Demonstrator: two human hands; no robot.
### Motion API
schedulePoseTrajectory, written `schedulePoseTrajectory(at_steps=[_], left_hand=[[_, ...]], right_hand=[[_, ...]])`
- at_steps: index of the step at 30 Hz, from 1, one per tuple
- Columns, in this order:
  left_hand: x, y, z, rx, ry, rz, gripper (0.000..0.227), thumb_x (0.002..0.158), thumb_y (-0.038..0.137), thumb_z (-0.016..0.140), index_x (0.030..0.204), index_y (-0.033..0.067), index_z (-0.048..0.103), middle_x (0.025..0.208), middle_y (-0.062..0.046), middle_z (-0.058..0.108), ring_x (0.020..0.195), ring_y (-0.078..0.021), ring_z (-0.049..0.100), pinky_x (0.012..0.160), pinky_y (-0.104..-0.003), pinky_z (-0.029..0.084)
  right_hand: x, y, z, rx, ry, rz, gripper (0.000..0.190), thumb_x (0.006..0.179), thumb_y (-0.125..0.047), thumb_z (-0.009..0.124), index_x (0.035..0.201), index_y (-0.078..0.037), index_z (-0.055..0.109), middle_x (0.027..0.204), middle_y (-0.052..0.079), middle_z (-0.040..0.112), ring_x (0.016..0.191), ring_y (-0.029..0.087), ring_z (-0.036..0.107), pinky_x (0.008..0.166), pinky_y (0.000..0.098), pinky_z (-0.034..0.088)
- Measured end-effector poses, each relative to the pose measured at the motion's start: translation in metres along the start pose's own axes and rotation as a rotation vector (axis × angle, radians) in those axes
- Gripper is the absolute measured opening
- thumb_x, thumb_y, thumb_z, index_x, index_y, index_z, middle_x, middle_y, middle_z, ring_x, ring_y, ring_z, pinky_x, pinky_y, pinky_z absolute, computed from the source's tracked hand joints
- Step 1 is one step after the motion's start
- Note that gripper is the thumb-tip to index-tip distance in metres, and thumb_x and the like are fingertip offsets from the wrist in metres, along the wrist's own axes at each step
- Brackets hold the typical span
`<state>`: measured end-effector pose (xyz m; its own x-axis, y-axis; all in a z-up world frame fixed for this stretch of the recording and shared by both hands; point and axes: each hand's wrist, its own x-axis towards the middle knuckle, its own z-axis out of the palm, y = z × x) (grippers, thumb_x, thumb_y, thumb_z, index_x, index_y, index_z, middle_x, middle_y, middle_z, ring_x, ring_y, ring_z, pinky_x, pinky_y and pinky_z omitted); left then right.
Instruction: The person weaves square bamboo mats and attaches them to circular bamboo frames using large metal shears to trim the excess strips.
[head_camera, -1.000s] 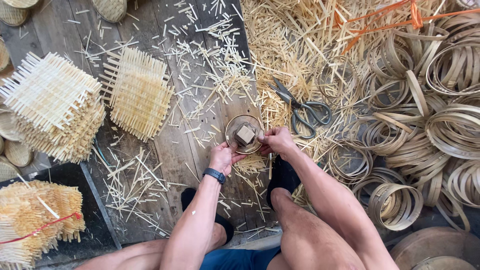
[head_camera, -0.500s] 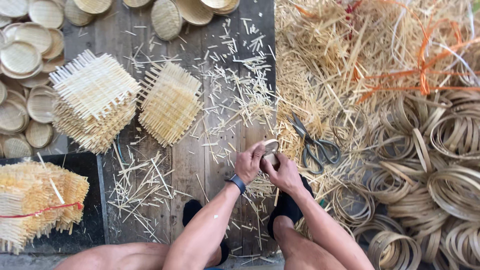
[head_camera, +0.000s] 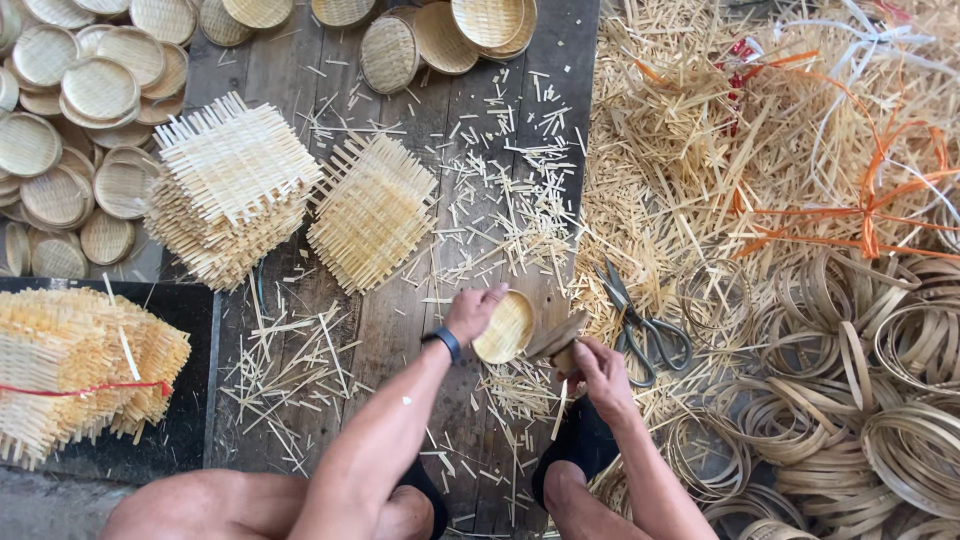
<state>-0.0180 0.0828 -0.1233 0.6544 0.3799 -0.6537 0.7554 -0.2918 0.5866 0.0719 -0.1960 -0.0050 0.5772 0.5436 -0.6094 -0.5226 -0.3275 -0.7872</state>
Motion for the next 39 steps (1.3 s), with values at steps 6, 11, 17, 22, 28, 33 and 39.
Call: schedulePoseTrajectory(at_steps=[6, 11, 17, 22, 28, 33, 39], left_hand=[[0.038, 0.066, -0.143, -1.292, 0.482, -0.019, 0.064, 0.091, 0.054, 0.062, 0.125, -0.0002, 0.061, 0.110, -0.011, 0.078, 0.099, -0.0213, 0.078, 0.089, -0.039, 0.065], [-0.002, 0.147, -0.200, -1.444, 0.182, 0.420, 0.046, 0.102, 0.044, 0.058, 0.122, 0.0020, 0.054, 0.116, -0.018, 0.075, 0.103, -0.0248, 0.076, 0.093, -0.039, 0.060], [-0.063, 0.105, -0.040, -0.339, -0.219, -0.330, 0.054, 0.105, 0.054, 0.059, 0.100, 0.0010, 0.072, 0.088, -0.010, 0.074, 0.069, -0.0139, 0.069, 0.064, -0.029, 0.058], [-0.071, 0.051, 0.034, -0.768, -0.014, -0.140, 0.055, 0.080, 0.054, 0.075, 0.114, 0.0108, 0.075, 0.098, -0.004, 0.079, 0.087, -0.0170, 0.075, 0.080, -0.035, 0.062], [-0.031, 0.031, -0.079, 0.237, 0.586, 0.252, 0.045, 0.087, 0.031, 0.080, 0.127, 0.0147, 0.067, 0.129, -0.012, 0.070, 0.121, -0.0293, 0.065, 0.105, -0.043, 0.051], [-0.006, 0.015, -0.180, 0.693, 0.479, -0.097, 0.096, 0.070, 0.036, 0.090, 0.148, 0.0028, 0.046, 0.151, -0.025, 0.043, 0.139, -0.0369, 0.043, 0.113, -0.048, 0.039], [-0.018, -0.004, -0.194, 0.395, 0.545, 0.143, 0.037, 0.090, 0.022, 0.077, 0.126, 0.0163, 0.071, 0.133, -0.015, 0.065, 0.124, -0.0313, 0.061, 0.106, -0.041, 0.049]], right_hand=[[-0.008, 0.003, -0.010, 0.185, 0.007, -0.168, 0.048, 0.102, -0.037, 0.049, 0.114, 0.005, 0.069, 0.090, 0.016, 0.079, 0.068, 0.016, 0.069, 0.053, 0.0278, 0.053], [-0.008, 0.001, 0.000, 0.215, 0.006, -0.128, 0.050, 0.101, -0.038, 0.046, 0.113, 0.005, 0.069, 0.090, 0.016, 0.078, 0.065, 0.018, 0.068, 0.052, 0.0298, 0.053], [0.003, -0.001, 0.015, 0.289, -0.096, -0.104, 0.047, 0.095, -0.035, 0.046, 0.123, 0.000, 0.062, 0.097, 0.010, 0.074, 0.082, 0.018, 0.067, 0.074, 0.0319, 0.056], [0.019, 0.011, 0.023, 0.076, -0.032, -0.125, 0.052, 0.101, -0.044, 0.047, 0.112, 0.002, 0.070, 0.100, 0.007, 0.073, 0.094, 0.017, 0.065, 0.087, 0.0355, 0.054], [0.040, 0.026, 0.042, 0.313, -0.010, 0.089, 0.030, 0.092, -0.025, 0.071, 0.108, 0.000, 0.072, 0.092, 0.007, 0.075, 0.070, 0.016, 0.067, 0.064, 0.0343, 0.059], [0.047, 0.040, 0.050, 0.329, 0.006, 0.127, 0.030, 0.094, -0.026, 0.071, 0.105, 0.002, 0.070, 0.088, 0.007, 0.075, 0.067, 0.014, 0.065, 0.058, 0.0309, 0.057], [0.043, 0.054, 0.034, 0.275, 0.036, 0.159, 0.032, 0.098, -0.029, 0.070, 0.106, 0.002, 0.072, 0.082, 0.006, 0.069, 0.067, 0.012, 0.063, 0.059, 0.0264, 0.052]])
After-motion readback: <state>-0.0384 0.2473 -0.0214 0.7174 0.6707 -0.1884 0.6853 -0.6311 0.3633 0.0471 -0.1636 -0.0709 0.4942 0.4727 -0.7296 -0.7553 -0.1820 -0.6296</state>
